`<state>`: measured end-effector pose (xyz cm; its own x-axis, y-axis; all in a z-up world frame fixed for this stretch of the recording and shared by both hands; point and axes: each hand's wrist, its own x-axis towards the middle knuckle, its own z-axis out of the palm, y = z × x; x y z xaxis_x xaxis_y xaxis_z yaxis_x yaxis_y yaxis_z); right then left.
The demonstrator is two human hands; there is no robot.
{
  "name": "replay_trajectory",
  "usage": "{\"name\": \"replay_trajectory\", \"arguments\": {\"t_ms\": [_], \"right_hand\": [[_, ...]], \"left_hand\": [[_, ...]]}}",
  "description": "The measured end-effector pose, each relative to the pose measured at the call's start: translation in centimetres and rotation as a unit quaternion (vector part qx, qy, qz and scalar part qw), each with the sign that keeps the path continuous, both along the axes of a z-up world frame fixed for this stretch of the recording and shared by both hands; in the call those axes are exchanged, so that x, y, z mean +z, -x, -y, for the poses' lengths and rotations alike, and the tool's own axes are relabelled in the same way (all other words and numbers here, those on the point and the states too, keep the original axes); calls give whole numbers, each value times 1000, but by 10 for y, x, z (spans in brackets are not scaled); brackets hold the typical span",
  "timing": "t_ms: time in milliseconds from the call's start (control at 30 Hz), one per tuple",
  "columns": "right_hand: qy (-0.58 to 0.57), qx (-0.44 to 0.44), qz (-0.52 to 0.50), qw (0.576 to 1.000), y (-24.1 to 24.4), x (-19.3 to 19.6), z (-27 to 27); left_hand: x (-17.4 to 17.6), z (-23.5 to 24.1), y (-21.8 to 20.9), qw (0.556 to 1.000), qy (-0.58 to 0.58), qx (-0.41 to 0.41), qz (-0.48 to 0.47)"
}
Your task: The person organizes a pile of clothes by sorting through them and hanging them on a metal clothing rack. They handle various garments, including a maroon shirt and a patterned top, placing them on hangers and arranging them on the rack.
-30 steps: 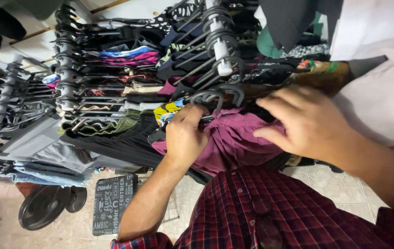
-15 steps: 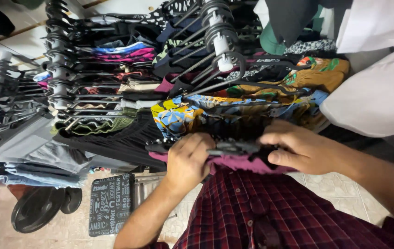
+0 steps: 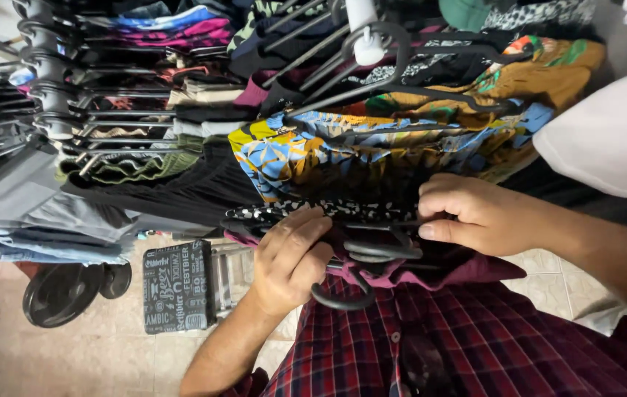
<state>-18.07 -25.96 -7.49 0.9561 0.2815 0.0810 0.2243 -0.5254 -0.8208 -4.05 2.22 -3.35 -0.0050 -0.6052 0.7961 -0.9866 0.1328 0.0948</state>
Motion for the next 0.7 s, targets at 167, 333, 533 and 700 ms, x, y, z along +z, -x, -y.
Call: {"name": "replay_trajectory", "arguments": {"t_ms": [167,333,533,700], "right_hand": [[43,17,-39,998,-3,7,2],[54,28,-65,996,-7,14,2],[66,43,-136,988,-10,16,-8],[21,42,-118,992,-17,10,-16]], "left_hand": [[0,-12,6,999,-45,-1,-14],[1,-15,12,999,-35,15,-14],[-2,-13,14,995,-37,72,-53],[0,-7,17,993,-32,94,-59]]}}
